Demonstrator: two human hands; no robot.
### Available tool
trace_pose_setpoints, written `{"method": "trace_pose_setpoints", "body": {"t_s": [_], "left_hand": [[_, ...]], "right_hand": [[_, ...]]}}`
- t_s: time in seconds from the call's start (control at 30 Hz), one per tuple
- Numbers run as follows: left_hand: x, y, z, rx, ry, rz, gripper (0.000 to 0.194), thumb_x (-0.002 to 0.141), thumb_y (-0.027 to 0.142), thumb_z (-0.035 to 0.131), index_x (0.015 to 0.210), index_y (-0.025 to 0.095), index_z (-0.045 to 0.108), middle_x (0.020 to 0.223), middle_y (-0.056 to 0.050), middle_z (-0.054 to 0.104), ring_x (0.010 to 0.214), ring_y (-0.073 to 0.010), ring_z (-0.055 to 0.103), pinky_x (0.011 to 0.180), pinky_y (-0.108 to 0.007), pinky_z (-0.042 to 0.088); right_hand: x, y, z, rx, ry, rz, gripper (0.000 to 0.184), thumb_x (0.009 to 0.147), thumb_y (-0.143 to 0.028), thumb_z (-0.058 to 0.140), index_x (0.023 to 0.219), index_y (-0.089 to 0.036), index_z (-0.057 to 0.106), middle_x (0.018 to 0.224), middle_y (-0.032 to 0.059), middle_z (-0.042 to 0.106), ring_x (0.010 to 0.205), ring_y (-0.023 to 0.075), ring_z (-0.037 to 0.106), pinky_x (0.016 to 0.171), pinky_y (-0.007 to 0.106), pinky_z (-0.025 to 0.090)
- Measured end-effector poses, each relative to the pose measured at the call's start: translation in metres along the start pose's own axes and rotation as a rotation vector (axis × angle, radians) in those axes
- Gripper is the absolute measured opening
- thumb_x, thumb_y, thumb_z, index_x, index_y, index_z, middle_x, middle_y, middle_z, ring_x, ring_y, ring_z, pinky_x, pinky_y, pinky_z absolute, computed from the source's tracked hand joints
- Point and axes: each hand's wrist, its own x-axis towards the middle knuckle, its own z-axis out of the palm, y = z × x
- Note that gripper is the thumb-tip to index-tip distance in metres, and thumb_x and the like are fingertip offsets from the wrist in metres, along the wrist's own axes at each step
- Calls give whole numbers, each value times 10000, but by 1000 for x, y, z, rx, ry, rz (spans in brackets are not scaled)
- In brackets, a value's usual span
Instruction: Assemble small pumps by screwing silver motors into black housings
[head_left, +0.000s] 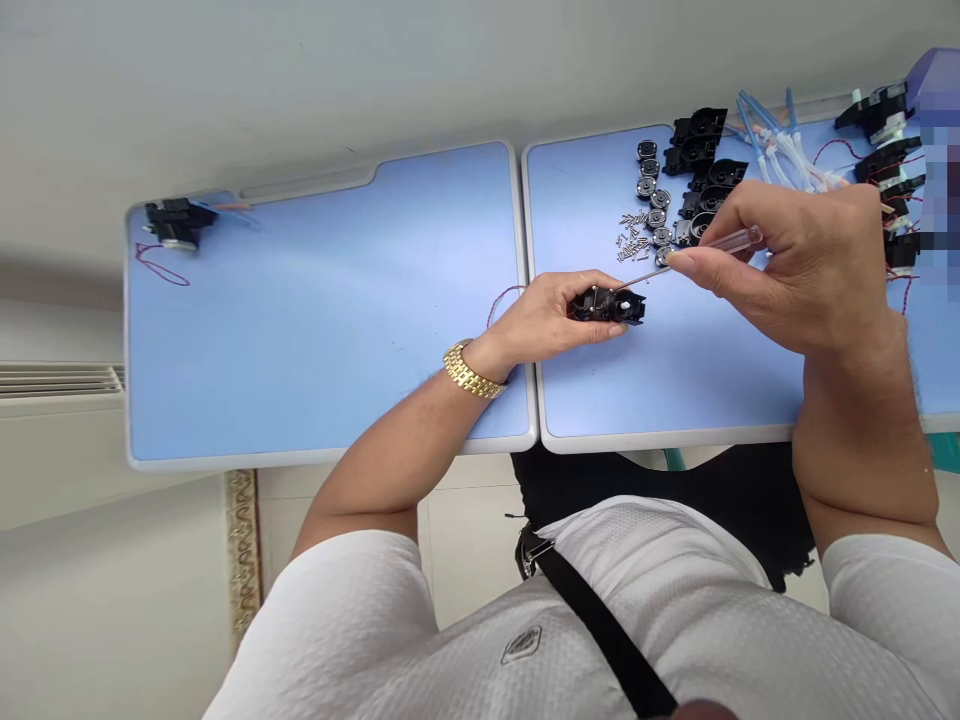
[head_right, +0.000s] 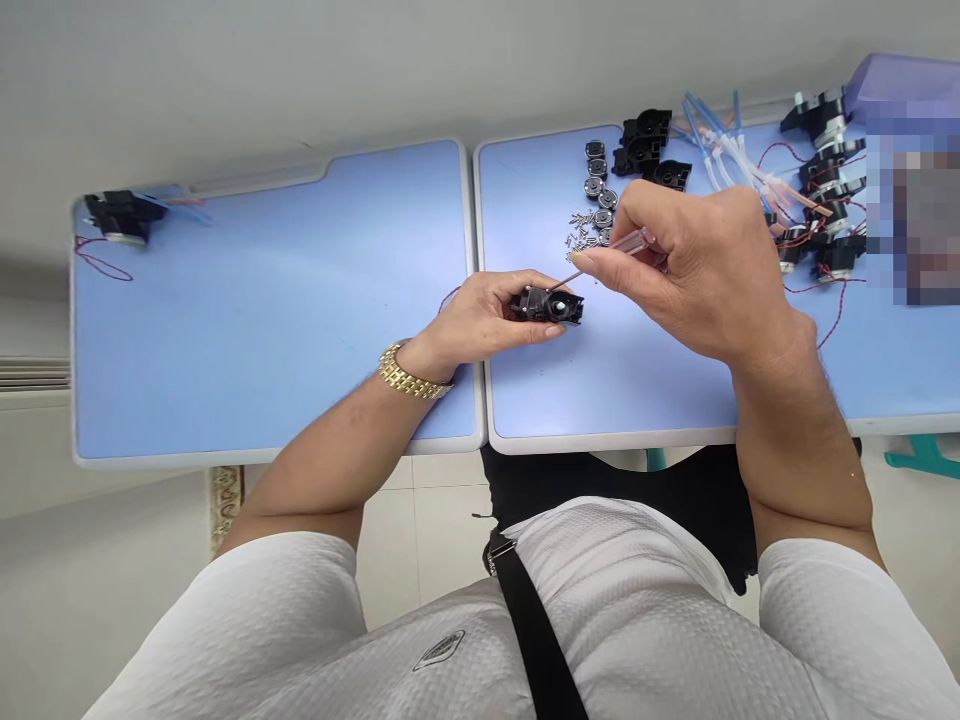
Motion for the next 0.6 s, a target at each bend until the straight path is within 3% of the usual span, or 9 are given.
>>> {"method": "trace_pose_setpoints", "body": {"t_s": [0.13, 0.3, 0.4, 0.5, 0.6], "left_hand": [[0, -2, 0, -2, 14, 16, 569, 877, 616, 1012, 1241, 190, 911, 1050, -73, 867, 907, -180, 752, 840, -284, 636], [0, -3, 0, -2, 20, 23, 600, 875, 646, 1019, 1239, 183, 907, 1075, -83, 877, 916, -183, 763, 845, -291, 643], [0, -3, 0, -30, 32, 30, 613, 871, 668, 1031, 1222, 183, 898, 1077, -82, 876, 909, -177, 769, 836, -288, 651], [0, -3, 0, -82, 23, 3, 645, 872, 703, 1035, 1234, 191, 882, 973, -60, 847, 789, -149, 736, 712, -268, 626], [0, -2, -1, -118, 24, -38, 693, 874, 756, 1021, 1254, 199, 860, 861, -35, 800, 697, -138, 705, 583, -247, 566]], "right_hand": [[-1, -1, 1, -49, 34, 36, 598, 1070, -788, 779, 735, -308, 655, 565, -41, 605, 534, 198, 591, 579, 396, 446], [1, -12, -2, -7, 43, 40, 549, 1129, -674, 738, 717, -320, 657, 567, -34, 638, 538, 224, 631, 571, 424, 439], [3, -13, -1, 90, 157, 32, 548, 1098, -648, 779, 689, -305, 656, 544, -31, 645, 469, 192, 558, 531, 428, 401], [5, -11, 3, 147, 288, 31, 492, 1091, -593, 789, 703, -327, 644, 574, -38, 696, 452, 180, 543, 513, 432, 402], [4, -8, 6, 155, 332, 15, 461, 1099, -570, 782, 729, -337, 637, 601, -51, 713, 470, 185, 567, 517, 427, 414]]}}
